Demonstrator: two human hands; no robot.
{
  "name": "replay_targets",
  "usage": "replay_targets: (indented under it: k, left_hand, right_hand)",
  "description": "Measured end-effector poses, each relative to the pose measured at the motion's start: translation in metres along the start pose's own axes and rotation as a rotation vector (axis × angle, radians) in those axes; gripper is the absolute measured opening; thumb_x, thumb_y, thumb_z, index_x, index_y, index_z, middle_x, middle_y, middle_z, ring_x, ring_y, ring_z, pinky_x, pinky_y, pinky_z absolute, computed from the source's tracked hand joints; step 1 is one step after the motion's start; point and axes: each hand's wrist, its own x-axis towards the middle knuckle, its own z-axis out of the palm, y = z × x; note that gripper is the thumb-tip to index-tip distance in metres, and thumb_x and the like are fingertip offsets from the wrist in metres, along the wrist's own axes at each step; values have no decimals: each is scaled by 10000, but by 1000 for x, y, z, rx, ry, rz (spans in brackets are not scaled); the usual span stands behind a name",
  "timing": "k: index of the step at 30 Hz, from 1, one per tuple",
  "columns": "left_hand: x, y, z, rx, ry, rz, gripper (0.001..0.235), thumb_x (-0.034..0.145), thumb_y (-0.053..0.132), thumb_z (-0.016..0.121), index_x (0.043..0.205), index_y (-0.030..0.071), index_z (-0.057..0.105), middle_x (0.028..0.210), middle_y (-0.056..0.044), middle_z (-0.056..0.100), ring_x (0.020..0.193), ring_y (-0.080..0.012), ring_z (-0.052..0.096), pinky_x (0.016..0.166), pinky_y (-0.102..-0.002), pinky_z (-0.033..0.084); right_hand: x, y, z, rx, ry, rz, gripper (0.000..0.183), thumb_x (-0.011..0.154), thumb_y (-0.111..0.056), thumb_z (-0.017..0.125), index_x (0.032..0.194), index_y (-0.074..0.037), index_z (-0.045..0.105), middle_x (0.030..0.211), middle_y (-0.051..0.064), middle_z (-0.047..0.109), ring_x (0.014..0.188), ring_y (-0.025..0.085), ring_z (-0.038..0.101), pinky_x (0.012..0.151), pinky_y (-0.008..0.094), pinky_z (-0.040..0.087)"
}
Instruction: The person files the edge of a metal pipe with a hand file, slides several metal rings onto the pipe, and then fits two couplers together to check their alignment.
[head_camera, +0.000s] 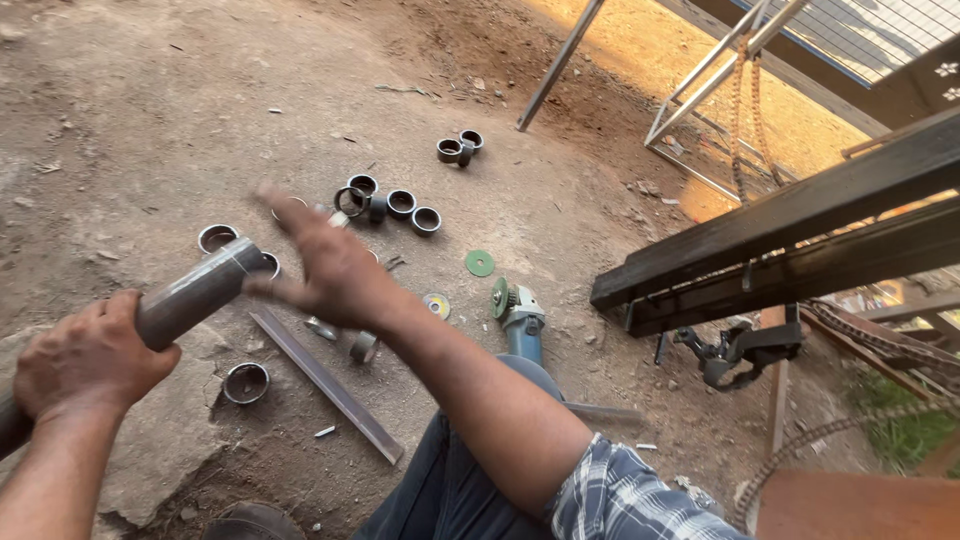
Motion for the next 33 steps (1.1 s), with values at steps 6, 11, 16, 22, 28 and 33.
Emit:
replay_targets:
  k: [6,11,16,22,28,33]
  left_hand:
    - [1,-3,11,38,78,34,688,779,669,798,1336,278,694,927,20,787,767,-146,763,722,-313,627]
    - [0,-4,11,50,19,24,646,779,672,809,1275,272,706,906,6,784,772,-167,758,682,-320,624]
    - [0,-4,10,45,73,36,654,784,659,812,1291,260,704,924,1,777,771,-159,748,711,-318,620]
    - [0,-4,14,48,110,46,717,774,663,816,1355,261,693,913,-1,773,756,-154,739,704,-309,617]
    - [-3,-1,3,70,59,29,682,784,679,805,1315,264,699,901,3,777,755,-154,743,684,-309,615]
    - [-2,0,-9,1,13,20,643,755,674,828,1229,260,696,983,4,771,832,-163,739,746,-322,604]
  right_hand:
    - [7,28,-46,-149,775,16,1131,958,-677,634,1675,-117,-37,1761,147,37,1619,241,73,1404,424,151]
    - [4,55,-66,-247,993,30,1160,954,-686,671,1681,-173,-73,1759,96,-28,1623,242,33,1371,439,111]
    - [5,64,-61,-237,978,37,1163,951,-646,704,1683,-195,-80,1783,80,-61,1631,252,29,1372,462,115]
    - [6,58,-49,-67,818,37,996,960,-547,718,1647,-135,126,1715,164,195,1535,294,374,1291,466,368]
    - [7,45,-43,259,425,141,357,967,-312,736,1230,-70,741,1106,123,807,953,191,814,862,324,696]
    - [6,36,-43,258,404,65,279,946,-257,767,1156,-74,764,1044,102,818,939,154,808,864,293,669]
